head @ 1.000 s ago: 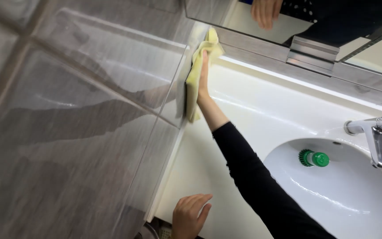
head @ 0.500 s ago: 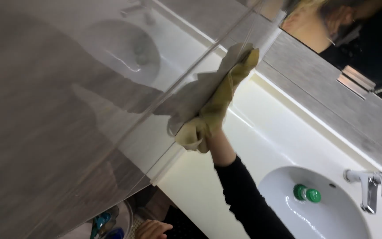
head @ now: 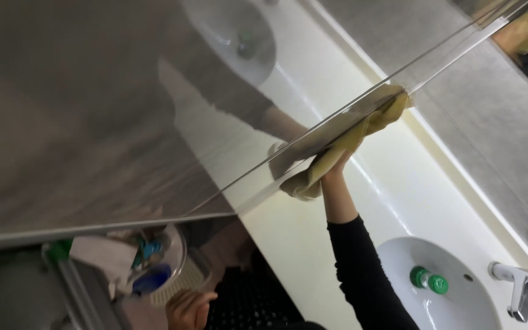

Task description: Cleaning the bathroom sink, mirror, and surrounding surfaces using cleaning spray, paper towels, and sponges.

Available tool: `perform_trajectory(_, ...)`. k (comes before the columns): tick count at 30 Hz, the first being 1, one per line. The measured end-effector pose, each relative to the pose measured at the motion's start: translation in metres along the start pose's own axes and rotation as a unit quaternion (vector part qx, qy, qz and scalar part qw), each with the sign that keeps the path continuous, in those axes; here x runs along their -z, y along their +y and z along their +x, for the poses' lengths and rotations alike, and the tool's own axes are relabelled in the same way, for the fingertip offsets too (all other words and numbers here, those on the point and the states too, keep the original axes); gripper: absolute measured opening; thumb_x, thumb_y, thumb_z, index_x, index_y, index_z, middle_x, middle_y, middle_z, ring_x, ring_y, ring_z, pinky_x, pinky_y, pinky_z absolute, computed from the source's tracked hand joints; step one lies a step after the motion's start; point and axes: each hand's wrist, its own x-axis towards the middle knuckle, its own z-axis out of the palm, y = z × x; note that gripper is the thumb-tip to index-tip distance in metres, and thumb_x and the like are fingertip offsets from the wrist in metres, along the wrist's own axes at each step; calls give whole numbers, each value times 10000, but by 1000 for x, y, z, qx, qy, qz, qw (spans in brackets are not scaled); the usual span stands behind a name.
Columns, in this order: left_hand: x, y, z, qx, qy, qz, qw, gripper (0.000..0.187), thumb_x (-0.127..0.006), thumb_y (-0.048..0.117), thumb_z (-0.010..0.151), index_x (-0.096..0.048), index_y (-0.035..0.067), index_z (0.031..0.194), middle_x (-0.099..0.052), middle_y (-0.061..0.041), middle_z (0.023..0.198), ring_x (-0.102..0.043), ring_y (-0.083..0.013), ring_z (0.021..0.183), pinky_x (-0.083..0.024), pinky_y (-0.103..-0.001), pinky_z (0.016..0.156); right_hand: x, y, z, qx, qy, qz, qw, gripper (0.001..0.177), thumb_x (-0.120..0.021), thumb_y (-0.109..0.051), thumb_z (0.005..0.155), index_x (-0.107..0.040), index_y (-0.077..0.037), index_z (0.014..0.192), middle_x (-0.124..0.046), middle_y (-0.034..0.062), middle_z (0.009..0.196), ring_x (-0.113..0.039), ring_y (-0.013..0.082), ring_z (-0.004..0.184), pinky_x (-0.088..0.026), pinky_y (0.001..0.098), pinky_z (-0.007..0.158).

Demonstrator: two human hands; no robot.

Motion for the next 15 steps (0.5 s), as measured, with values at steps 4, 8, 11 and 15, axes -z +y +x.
perform_trajectory(4,24,29,33,35,-85,-57,994,686,-306,493,1037,-815,146,734,-748,-37,619,-650,-173,488,-568,-357,526,-55,-149,-83,139,-229,-105,958,736,-406,-562,1090,-340,20,1535,-395,203,1518,-374,305,1435,-302,436,1216)
perform_trajectory(8,23,21,47,-15,-113,-61,992,668,-299,486,1064,-810,152,792,-755,-46,688,-691,-187,560,-587,-360,564,-40,-195,-150,11,-478,-375,794,677,-373,-420,975,-541,7,1473,-448,226,1617,-329,374,1568,-164,499,1293)
perform_trajectory(11,19,15,57,-62,-149,-52,985,677,-254,469,1070,-785,162,783,-741,-44,691,-692,-197,582,-567,-375,576,-15,-79,-225,-4,-453,-628,633,715,-502,-433,970,-415,14,1521,-406,249,1582,-325,370,1525,-219,521,1253)
perform_trajectory(15,-17,-84,48,-198,-266,-38,943,691,-252,469,1071,-812,132,847,-753,-69,710,-702,-213,596,-575,-409,572,-2,-13,-203,83,-244,-721,644,804,-517,-450,901,-339,-75,1589,-351,174,1643,-291,314,1519,-189,565,1214)
